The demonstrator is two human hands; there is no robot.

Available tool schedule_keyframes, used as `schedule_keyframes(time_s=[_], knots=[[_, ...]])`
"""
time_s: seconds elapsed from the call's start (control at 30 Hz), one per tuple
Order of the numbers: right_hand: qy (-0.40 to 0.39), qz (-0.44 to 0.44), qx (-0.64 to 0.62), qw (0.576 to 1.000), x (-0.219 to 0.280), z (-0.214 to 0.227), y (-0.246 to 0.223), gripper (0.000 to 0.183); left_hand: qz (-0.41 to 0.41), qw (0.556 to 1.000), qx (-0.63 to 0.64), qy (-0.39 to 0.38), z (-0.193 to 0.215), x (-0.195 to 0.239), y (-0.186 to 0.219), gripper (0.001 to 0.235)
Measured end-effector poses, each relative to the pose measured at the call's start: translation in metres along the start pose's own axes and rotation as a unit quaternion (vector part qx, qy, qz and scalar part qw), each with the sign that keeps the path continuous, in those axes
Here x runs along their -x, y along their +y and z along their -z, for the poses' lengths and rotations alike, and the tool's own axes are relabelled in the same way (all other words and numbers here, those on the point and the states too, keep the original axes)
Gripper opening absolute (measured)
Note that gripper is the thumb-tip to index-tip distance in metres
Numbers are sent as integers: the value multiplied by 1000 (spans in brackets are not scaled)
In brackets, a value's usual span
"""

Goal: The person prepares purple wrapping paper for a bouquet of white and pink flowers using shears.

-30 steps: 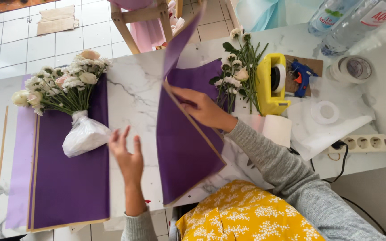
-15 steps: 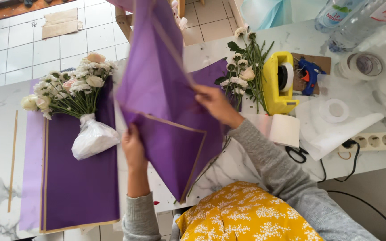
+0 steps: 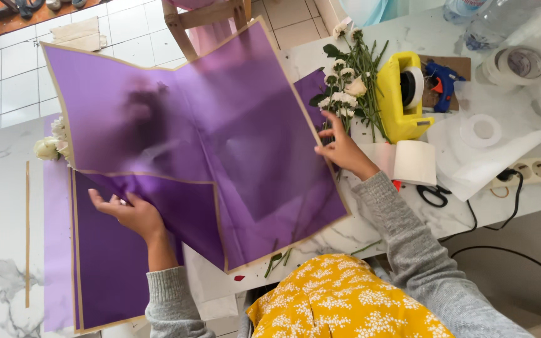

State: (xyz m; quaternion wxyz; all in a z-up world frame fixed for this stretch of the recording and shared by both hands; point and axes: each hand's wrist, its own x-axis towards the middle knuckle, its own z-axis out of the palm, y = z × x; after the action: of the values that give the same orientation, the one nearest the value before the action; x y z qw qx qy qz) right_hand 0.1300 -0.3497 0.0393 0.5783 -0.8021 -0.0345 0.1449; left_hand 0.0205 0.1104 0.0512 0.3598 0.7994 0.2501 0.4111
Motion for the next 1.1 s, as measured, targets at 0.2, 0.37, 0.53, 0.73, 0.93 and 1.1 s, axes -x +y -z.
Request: schedule_keyframes(time_s=[0.2,0.37,0.53,0.73,0.93,1.1], knots=[[-51,36,130,990,17,-38,19,44,-119,991,-60,27,25,15,105,74],[39,115,119,985,4,-64,30,56,-277,936,15,-216,-19,109,137,53],[21,122,152,981,14,-62,26,71,-222,834,-66,-501,-80,163,71,83],[275,136,144,941,65,-50,45,36,-243,814,-241,-469,-91,152,46,83],[274,-85,204,936,95,-59,45,56,-245,826,-253,-439,-95,142,35,81],[293,-23,70,953,76,-59,53,61,-246,820,-263,-444,-96,143,28,81]])
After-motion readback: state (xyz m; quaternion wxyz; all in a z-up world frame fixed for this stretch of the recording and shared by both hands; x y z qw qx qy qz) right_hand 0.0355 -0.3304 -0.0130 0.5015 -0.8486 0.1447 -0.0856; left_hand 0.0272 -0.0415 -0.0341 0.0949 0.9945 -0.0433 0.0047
